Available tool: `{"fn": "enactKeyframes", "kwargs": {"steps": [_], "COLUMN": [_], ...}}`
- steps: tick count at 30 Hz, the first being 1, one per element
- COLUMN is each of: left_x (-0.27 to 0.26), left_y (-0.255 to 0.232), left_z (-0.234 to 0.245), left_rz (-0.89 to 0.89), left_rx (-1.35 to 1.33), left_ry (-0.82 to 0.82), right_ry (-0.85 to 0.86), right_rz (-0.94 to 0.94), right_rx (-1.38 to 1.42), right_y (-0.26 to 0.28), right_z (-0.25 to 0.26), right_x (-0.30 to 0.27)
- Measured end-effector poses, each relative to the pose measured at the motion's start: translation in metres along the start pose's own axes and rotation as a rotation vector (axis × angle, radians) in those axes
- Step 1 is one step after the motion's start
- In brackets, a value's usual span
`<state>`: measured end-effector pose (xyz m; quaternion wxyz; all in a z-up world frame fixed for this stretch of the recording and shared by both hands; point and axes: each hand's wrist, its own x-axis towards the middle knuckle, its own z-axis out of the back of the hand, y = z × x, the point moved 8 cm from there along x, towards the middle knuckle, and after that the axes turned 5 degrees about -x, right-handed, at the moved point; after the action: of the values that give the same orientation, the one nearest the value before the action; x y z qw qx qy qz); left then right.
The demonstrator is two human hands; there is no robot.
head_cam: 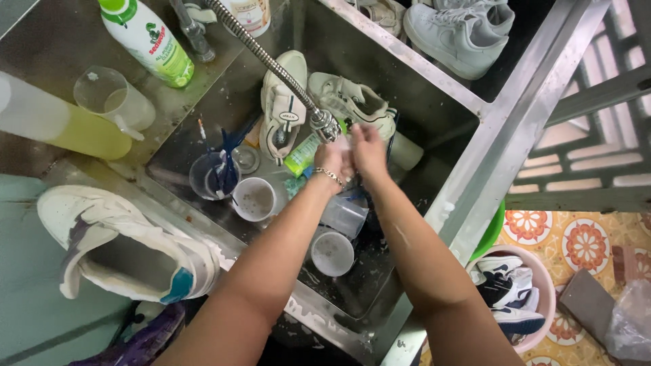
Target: Cleaning a pair of white sneakers in a sink using soap, a brush, and water.
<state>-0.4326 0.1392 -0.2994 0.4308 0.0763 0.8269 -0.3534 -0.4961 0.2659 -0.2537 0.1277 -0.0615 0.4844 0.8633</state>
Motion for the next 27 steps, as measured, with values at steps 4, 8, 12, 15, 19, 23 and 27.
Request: {"fn": "enactKeyframes", "kwargs": {"steps": [4, 8, 12, 15, 19, 23, 27], "left_x": [-0.008, -0.015, -0.008, 0.008, -0.028, -0.047, -0.040], "left_y": [-0.021, -0.046, -0.051, -0.051, -0.062, -0.047, -0.036], "left_z": [0.002, 0.018, 0.022, 0.020, 0.005, -0.021, -0.018], "left_rz": [-0.111, -0.253, -0.346, -0.665, -0.404, -0.093, -0.119], "left_rx": [0.293, 0.660, 0.906, 0.799, -0.060, -0.295, -0.212], "left_ry": [-0.127, -0.312, -0.429, -0.436, -0.118, 0.013, -0.014], "right_ry": [0.132, 0.139, 0.136, 0.134, 0.133, 0.128, 0.233], "right_rz": [-0.315, -0.303, -0.294, -0.285, -0.273, -0.255, -0.530], "right_rx": [0.291, 0.381, 0.448, 0.512, 0.608, 0.706, 0.831], "right_y": [-0.009, 0.012, 0.032, 0.046, 0.069, 0.093, 0.039], "right_z": [-0.039, -0.045, -0.037, -0.033, -0.026, -0.014, -0.050], "right_x": [-0.037, -0.059, -0.071, -0.083, -0.093, -0.095, -0.052]}}
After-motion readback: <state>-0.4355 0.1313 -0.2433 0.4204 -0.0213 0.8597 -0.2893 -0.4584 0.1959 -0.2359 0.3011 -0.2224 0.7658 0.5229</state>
